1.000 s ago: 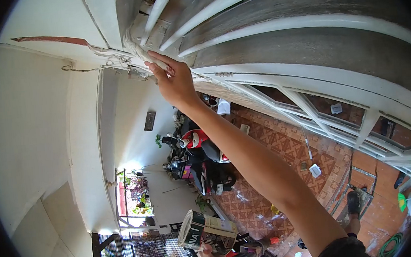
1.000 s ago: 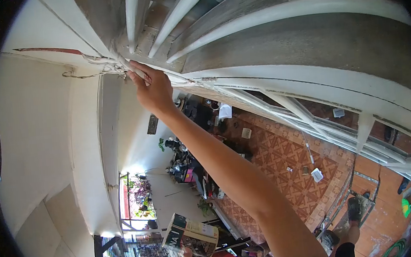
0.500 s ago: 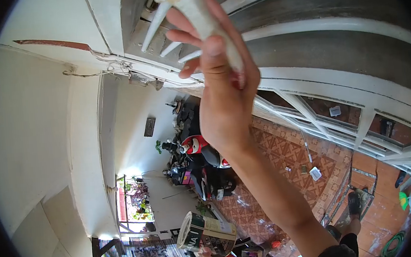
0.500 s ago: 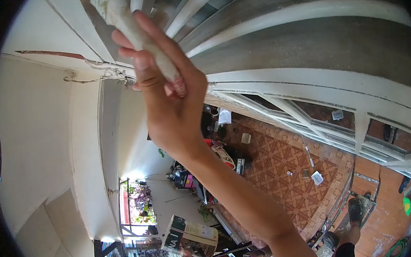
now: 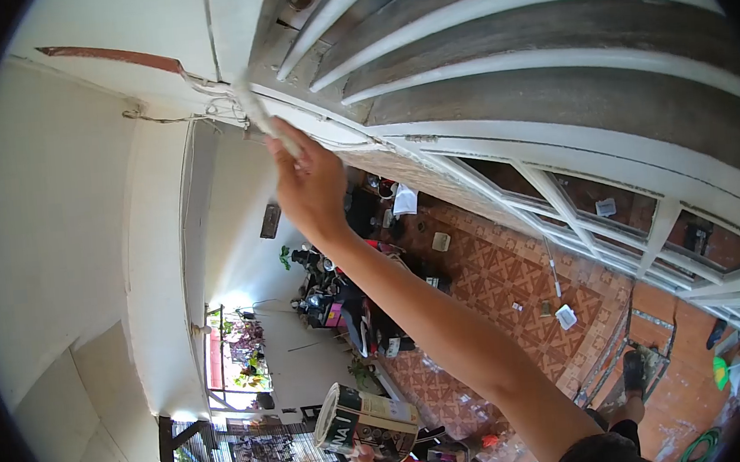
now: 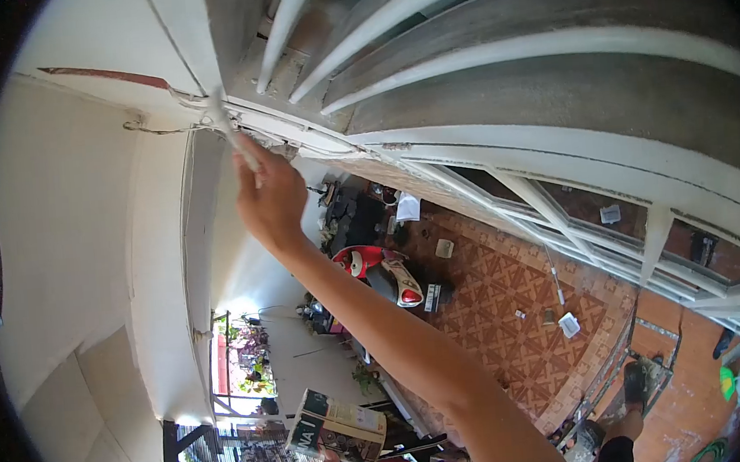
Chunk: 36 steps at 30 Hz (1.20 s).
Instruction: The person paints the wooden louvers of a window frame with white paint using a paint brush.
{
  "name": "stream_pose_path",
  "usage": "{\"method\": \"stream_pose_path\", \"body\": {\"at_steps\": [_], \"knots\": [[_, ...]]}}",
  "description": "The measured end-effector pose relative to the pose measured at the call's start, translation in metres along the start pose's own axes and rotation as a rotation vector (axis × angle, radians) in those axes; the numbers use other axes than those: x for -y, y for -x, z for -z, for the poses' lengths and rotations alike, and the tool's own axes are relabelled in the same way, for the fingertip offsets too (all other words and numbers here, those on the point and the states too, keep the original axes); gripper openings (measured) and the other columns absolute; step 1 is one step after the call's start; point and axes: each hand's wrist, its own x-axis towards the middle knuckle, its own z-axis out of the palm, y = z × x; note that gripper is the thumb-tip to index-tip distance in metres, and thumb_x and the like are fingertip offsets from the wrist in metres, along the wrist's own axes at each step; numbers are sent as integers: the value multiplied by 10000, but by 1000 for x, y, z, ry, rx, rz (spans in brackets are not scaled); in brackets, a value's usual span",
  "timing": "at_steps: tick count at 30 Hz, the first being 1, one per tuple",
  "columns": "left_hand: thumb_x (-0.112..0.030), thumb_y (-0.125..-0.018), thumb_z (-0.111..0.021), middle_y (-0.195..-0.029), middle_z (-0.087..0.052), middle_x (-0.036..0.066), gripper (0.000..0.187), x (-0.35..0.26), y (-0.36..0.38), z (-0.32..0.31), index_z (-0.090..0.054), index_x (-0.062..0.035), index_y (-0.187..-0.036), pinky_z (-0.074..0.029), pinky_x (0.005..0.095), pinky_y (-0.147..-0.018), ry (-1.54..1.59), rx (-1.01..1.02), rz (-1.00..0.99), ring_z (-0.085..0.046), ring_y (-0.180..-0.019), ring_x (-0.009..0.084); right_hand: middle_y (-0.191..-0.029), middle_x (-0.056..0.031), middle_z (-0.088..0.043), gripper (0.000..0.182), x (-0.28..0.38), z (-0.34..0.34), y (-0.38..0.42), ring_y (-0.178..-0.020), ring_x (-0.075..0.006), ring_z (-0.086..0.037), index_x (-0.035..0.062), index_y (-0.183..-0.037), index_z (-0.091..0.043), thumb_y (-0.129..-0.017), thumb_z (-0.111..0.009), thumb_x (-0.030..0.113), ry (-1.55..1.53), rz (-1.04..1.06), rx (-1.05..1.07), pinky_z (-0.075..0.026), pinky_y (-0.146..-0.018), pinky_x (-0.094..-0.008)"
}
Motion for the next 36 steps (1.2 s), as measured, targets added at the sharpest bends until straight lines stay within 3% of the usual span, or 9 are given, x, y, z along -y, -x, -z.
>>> {"method": "stream_pose_path", "body": {"at_steps": [2,5,8,12,17,19,25,30,36], "knots": [[-439,-673,-834,-1288,-517,96,931,-1,0,3,-397,-99,-1421,-558,504,-915,-28,-38,14,-548,-1154,333,-1057,-138,-706,364,5,18,-1,-889,-169,-674,51,-1280,-608,-954,-623,211,-23,-139,26,-500,-746,-283],[-415,-723,-792,-1302,-506,97,868,4,-1,9,-396,-110,-1432,-555,505,-919,19,14,18,-544,-1165,327,-1103,-132,-703,412,8,18,-16,-920,-89,-625,34,-1353,-538,-996,-572,237,-314,32,-34,-474,-679,-211],[-363,-816,-705,-1344,-485,112,740,10,-1,26,-397,-120,-1443,-525,523,-959,58,130,27,-511,-1212,331,-1177,-113,-678,455,52,16,-23,-978,-108,-624,56,-1408,-475,-1003,-556,246,-341,24,16,-469,-682,-203],[-289,-905,-592,-1406,-451,136,606,13,5,26,-394,-120,-1453,-462,551,-1028,30,-63,111,-441,-1285,350,-1198,-123,-666,415,33,8,-14,-983,-106,-616,27,-1372,-513,-1000,-557,205,-192,101,69,-474,-742,-213],[-474,-766,-736,-1325,-504,142,801,22,6,39,-439,-84,-1400,-528,506,-940,-35,173,8,-525,-1179,329,-1087,-77,-702,390,30,94,42,-917,-83,-602,40,-1340,-557,-991,-569,216,251,49,297,-468,-730,-227],[-501,-755,-742,-1324,-501,150,832,23,13,34,-436,-71,-1398,-529,494,-923,-56,231,24,-528,-1167,327,-1048,-41,-707,386,53,163,97,-877,-63,-593,71,-1331,-574,-992,-571,257,8,-182,294,-441,-676,-209],[-491,-725,-798,-1321,-493,170,947,20,39,10,-373,-4,-1418,-516,442,-861,-52,184,81,-525,-1144,308,-1063,-21,-706,360,152,378,302,-881,-65,-631,82,-1276,-616,-995,-563,301,233,-856,-258,-470,-687,-202],[-476,-731,-801,-1304,-503,174,924,34,53,32,-379,-2,-1403,-514,444,-857,-138,239,40,-532,-1127,312,-985,-69,-735,412,256,480,415,-919,-120,-679,56,-1189,-655,-954,-593,389,445,-939,-508,-430,-652,-210],[-457,-737,-805,-1283,-515,179,897,54,69,56,-388,1,-1384,-512,445,-853,-239,315,19,-539,-1106,317,-921,-92,-725,427,346,494,400,-873,-180,-675,54,-1122,-668,-951,-561,431,485,-772,-698,-453,-715,-298]]}}
